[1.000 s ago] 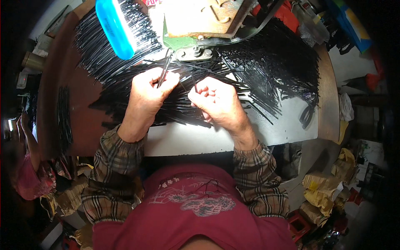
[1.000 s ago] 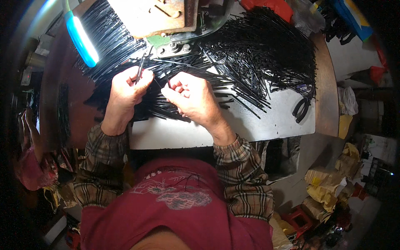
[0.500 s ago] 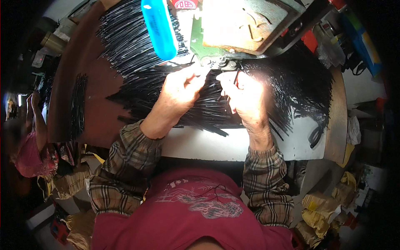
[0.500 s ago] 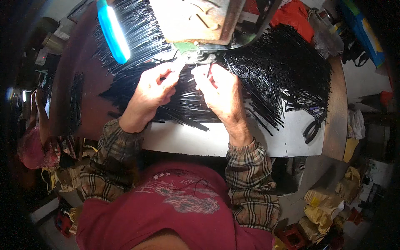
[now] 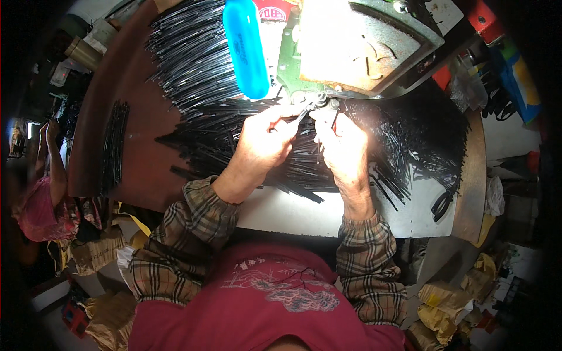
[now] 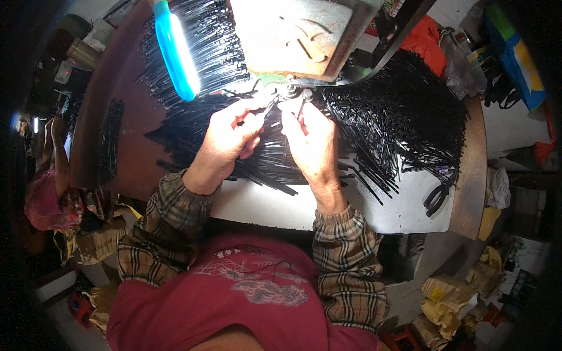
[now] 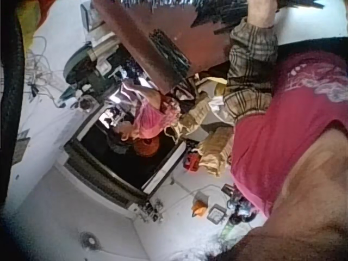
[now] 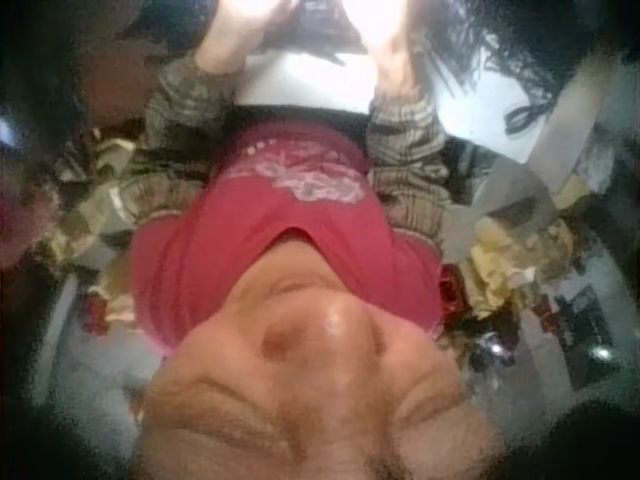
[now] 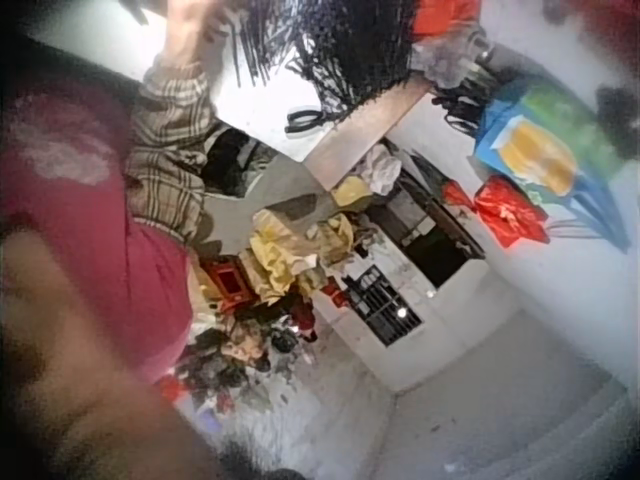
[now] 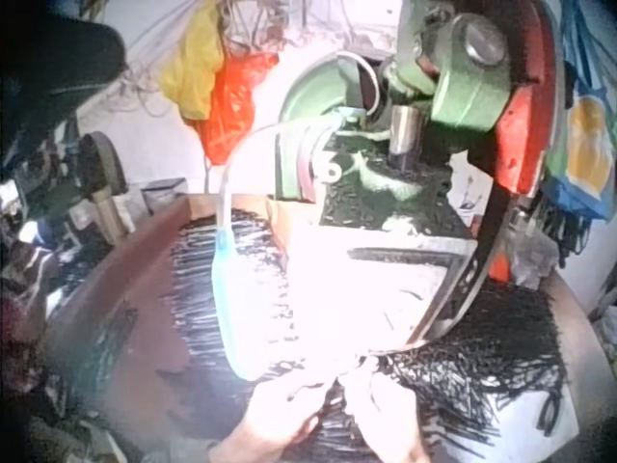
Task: The person processes black plastic strips by inserting them one at a time into a desktop machine and organizing them into piles on the table.
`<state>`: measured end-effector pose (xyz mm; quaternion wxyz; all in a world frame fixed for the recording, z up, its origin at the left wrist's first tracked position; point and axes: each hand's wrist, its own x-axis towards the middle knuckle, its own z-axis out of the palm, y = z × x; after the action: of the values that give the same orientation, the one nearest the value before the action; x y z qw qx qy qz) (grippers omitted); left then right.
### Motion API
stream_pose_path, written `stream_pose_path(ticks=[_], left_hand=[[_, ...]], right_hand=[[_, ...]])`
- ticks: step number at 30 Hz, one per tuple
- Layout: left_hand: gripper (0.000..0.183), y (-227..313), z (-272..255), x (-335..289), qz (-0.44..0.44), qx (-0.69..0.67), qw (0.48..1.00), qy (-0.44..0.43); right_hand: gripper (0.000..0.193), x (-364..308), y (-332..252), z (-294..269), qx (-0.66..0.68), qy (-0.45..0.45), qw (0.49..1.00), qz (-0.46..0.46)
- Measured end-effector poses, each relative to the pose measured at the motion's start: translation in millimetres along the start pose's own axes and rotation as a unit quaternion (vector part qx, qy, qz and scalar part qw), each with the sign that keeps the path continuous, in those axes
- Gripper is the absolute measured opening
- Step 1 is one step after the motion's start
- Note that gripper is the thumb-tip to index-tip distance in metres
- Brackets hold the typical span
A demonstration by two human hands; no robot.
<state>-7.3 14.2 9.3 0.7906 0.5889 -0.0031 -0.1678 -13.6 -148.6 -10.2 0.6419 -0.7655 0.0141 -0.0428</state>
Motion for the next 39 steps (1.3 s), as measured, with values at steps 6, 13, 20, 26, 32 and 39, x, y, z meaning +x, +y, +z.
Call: stream_pose_path(ticks=[6, 13, 20, 26, 32, 39], left_hand=[[0.031, -1.0, 2.0, -2.1, -0.004, 0.002, 1.0, -0.004], [0.025, -7.1, 1.8, 1.5, 0.079, 0.105, 0.991, -0.001], [0.023, -5.0, 4.2, 2.4, 0.054, 0.063, 0.996, -0.007], [0.032, -9.4, 2.6, 2.8, 0.039, 0.056, 0.998, -0.014], [0.031, -6.6, 3.0, 0.6, 0.081, 0.074, 0.994, -0.008], [0.029, -7.3, 3.5, 2.7, 0.062, 0.065, 0.996, 0.002]], right_hand=[[0.011, 0.6, 2.7, 1.0, 0.012, 0.003, 1.0, 0.011], [0.014, 2.8, 3.3, 3.3, 0.065, 0.012, 0.998, -0.002], [0.011, 0.8, 3.3, -4.7, 0.074, 0.01, 0.997, -0.016], [0.01, 0.5, 1.0, -3.1, 0.058, 0.002, 0.998, 0.006], [0.01, -0.7, -4.0, -1.3, 0.07, 0.006, 0.997, -0.009], [0.009, -1.0, -2.5, -1.8, 0.077, 0.003, 0.997, -0.01]])
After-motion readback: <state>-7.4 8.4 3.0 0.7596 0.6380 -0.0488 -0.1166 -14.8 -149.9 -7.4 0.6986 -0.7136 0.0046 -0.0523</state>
